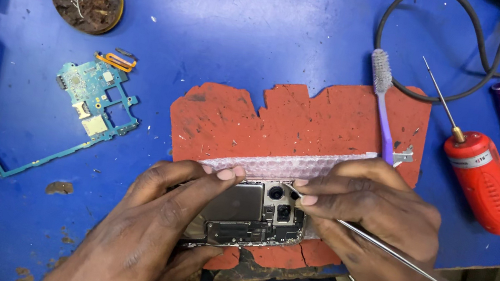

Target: The person uses tweezers and a hot air gun to remove and reposition small components on a disassembled smartphone. They repeatedly heat and scrape areas around the camera module and battery, then use tweezers to lift and place parts.

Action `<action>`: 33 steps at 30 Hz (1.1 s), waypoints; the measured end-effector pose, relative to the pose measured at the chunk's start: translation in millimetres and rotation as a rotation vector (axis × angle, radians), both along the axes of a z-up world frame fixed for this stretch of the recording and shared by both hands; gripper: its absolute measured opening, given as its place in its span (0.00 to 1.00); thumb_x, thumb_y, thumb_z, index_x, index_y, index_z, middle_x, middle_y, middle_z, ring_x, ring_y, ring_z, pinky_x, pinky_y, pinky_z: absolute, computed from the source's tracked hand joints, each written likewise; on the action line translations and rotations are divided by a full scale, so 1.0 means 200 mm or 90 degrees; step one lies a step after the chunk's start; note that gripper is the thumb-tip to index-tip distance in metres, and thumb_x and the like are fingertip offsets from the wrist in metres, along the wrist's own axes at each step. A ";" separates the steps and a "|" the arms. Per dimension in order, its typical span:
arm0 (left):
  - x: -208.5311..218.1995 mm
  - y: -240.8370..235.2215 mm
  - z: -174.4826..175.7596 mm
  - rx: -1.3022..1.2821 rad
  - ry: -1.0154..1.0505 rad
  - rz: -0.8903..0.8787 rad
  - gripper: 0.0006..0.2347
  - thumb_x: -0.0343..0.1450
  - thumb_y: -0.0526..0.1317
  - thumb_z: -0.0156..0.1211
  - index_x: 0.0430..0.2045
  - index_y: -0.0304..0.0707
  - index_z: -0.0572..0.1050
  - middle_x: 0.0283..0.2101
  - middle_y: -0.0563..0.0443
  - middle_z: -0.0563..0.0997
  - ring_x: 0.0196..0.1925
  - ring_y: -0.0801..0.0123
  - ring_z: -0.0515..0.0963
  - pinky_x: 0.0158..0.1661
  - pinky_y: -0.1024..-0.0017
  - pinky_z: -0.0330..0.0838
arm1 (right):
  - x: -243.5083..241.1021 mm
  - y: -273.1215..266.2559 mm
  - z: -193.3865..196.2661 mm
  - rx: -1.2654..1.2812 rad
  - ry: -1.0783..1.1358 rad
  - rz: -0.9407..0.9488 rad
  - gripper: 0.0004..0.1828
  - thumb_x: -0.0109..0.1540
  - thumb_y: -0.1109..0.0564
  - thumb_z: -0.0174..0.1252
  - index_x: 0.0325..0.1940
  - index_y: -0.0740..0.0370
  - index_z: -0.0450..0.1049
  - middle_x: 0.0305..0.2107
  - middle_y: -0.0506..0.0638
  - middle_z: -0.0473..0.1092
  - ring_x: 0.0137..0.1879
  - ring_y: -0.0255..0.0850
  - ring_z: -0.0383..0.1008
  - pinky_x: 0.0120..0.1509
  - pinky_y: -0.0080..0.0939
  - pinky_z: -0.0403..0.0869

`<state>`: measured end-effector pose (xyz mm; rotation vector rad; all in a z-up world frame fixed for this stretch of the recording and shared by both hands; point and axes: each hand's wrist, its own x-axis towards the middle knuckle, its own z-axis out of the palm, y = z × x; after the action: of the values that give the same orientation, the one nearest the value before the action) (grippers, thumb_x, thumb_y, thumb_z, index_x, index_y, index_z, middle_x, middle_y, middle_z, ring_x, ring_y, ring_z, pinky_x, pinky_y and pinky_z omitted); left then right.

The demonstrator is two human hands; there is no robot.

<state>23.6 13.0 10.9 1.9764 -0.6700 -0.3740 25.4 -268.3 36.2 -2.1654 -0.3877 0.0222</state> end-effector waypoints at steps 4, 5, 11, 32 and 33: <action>0.00 0.00 0.00 -0.007 0.021 -0.004 0.37 0.62 0.40 0.75 0.65 0.31 0.61 0.56 0.36 0.76 0.60 0.46 0.74 0.52 0.57 0.75 | 0.01 0.00 0.02 -0.007 0.021 -0.010 0.10 0.54 0.67 0.71 0.37 0.64 0.79 0.36 0.53 0.80 0.48 0.41 0.82 0.51 0.39 0.79; 0.01 0.00 0.00 -0.009 0.024 -0.002 0.36 0.62 0.40 0.75 0.65 0.31 0.61 0.56 0.37 0.75 0.60 0.47 0.74 0.52 0.57 0.75 | 0.02 0.00 0.02 0.000 0.036 -0.018 0.10 0.53 0.67 0.72 0.36 0.63 0.79 0.35 0.52 0.80 0.46 0.41 0.82 0.49 0.38 0.79; 0.01 0.01 0.01 -0.013 0.031 0.008 0.35 0.63 0.40 0.75 0.65 0.34 0.63 0.57 0.37 0.74 0.61 0.46 0.73 0.55 0.58 0.74 | 0.04 0.01 0.06 -0.015 0.029 -0.062 0.11 0.51 0.70 0.70 0.34 0.64 0.78 0.30 0.52 0.77 0.39 0.41 0.81 0.44 0.36 0.78; 0.00 0.02 0.02 0.004 0.081 0.001 0.33 0.66 0.44 0.72 0.65 0.34 0.64 0.51 0.38 0.78 0.64 0.44 0.72 0.57 0.53 0.70 | 0.10 0.07 0.04 -0.028 -0.009 0.076 0.12 0.53 0.66 0.73 0.38 0.64 0.79 0.34 0.52 0.78 0.43 0.43 0.82 0.50 0.41 0.79; 0.01 0.02 0.02 0.005 0.080 -0.003 0.33 0.65 0.44 0.72 0.64 0.33 0.64 0.50 0.38 0.79 0.63 0.44 0.72 0.57 0.53 0.70 | 0.10 0.07 0.04 -0.028 -0.011 0.081 0.12 0.53 0.65 0.73 0.38 0.64 0.79 0.33 0.51 0.78 0.43 0.43 0.82 0.49 0.40 0.79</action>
<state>25.0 17.7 15.4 1.9409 -0.5938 -0.5008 46.3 -254.0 45.0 -2.1827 -0.5385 0.0835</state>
